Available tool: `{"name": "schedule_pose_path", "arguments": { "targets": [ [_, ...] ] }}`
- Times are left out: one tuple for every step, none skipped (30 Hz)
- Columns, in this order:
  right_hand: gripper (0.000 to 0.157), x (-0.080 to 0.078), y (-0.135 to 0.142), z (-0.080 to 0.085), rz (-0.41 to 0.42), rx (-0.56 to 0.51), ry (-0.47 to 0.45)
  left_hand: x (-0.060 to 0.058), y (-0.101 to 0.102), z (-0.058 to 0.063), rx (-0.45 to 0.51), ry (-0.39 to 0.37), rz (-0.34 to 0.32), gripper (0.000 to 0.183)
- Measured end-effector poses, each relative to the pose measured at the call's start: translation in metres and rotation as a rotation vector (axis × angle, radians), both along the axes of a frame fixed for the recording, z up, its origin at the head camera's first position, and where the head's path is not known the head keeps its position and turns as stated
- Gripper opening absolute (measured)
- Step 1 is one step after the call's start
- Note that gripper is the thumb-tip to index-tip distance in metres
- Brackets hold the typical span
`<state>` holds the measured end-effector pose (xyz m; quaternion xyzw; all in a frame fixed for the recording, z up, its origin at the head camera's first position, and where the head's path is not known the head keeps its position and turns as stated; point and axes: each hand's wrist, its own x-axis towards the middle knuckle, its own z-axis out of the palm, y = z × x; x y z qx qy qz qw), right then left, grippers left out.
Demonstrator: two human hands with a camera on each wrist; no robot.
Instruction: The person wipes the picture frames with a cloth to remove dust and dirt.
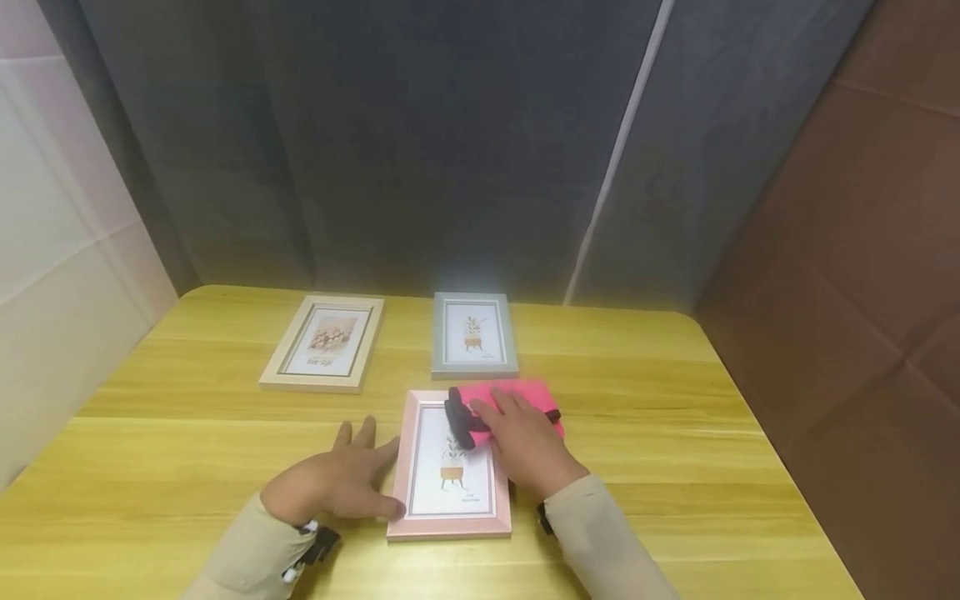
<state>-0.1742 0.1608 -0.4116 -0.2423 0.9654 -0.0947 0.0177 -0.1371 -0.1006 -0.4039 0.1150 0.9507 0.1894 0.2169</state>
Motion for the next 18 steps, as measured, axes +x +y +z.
{"name": "schedule_pose_path", "arguments": {
  "targets": [
    [0.051, -0.002, 0.0, -0.001, -0.007, -0.003, -0.006, 0.0, 0.0, 0.0, 0.0, 0.001, -0.001, 0.101],
    [0.051, -0.004, 0.0, -0.001, -0.012, -0.011, -0.011, 0.0, 0.0, 0.0, 0.002, 0.001, -0.001, 0.1],
    [0.051, -0.006, 0.0, -0.002, -0.015, -0.018, -0.014, 0.0, 0.001, 0.0, 0.004, 0.001, 0.0, 0.1],
    [0.051, -0.006, 0.001, -0.002, -0.017, -0.024, -0.017, 0.0, 0.001, 0.0, 0.006, 0.002, 0.0, 0.1],
    [0.051, -0.007, 0.001, -0.002, -0.016, -0.028, -0.015, 0.0, 0.001, 0.0, 0.006, 0.002, 0.001, 0.1],
    [0.051, -0.007, 0.002, -0.003, -0.012, -0.029, -0.012, -0.001, 0.001, 0.0, 0.006, 0.003, 0.002, 0.1],
    [0.051, -0.007, 0.003, -0.003, -0.005, -0.026, -0.002, -0.001, 0.001, -0.001, 0.006, 0.003, 0.002, 0.101],
    [0.051, -0.007, 0.003, -0.002, 0.002, -0.024, 0.007, -0.001, 0.001, -0.001, 0.005, 0.004, 0.002, 0.101],
    [0.05, -0.006, 0.004, -0.002, 0.013, -0.021, 0.018, -0.001, 0.001, -0.001, 0.004, 0.005, 0.002, 0.101],
    [0.05, -0.005, 0.004, -0.001, 0.026, -0.017, 0.029, -0.001, 0.001, -0.001, 0.004, 0.006, 0.003, 0.101],
    [0.049, -0.003, 0.005, 0.0, 0.039, -0.016, 0.033, -0.002, 0.001, -0.001, 0.006, 0.005, 0.006, 0.101],
    [0.048, -0.001, 0.006, 0.001, 0.055, -0.013, 0.036, -0.002, 0.001, -0.001, 0.007, 0.004, 0.007, 0.101],
    [0.047, 0.002, 0.007, 0.003, 0.071, -0.011, 0.035, -0.002, 0.001, -0.001, 0.009, 0.004, 0.007, 0.101],
    [0.046, 0.005, 0.007, 0.005, 0.087, -0.014, 0.03, -0.002, 0.001, -0.001, 0.013, 0.003, 0.008, 0.101],
    [0.045, 0.009, 0.008, 0.006, 0.106, -0.013, 0.026, -0.001, 0.0, -0.001, 0.015, 0.002, 0.011, 0.101],
    [0.045, 0.013, 0.009, 0.008, 0.12, -0.011, 0.019, -0.001, 0.0, -0.001, 0.018, 0.0, 0.012, 0.101],
    [0.045, 0.017, 0.01, 0.01, 0.135, -0.013, 0.011, -0.001, 0.0, -0.001, 0.021, -0.002, 0.014, 0.101],
    [0.044, 0.021, 0.011, 0.011, 0.153, -0.01, 0.007, -0.001, 0.0, -0.002, 0.023, -0.002, 0.015, 0.101]
  ]
}}
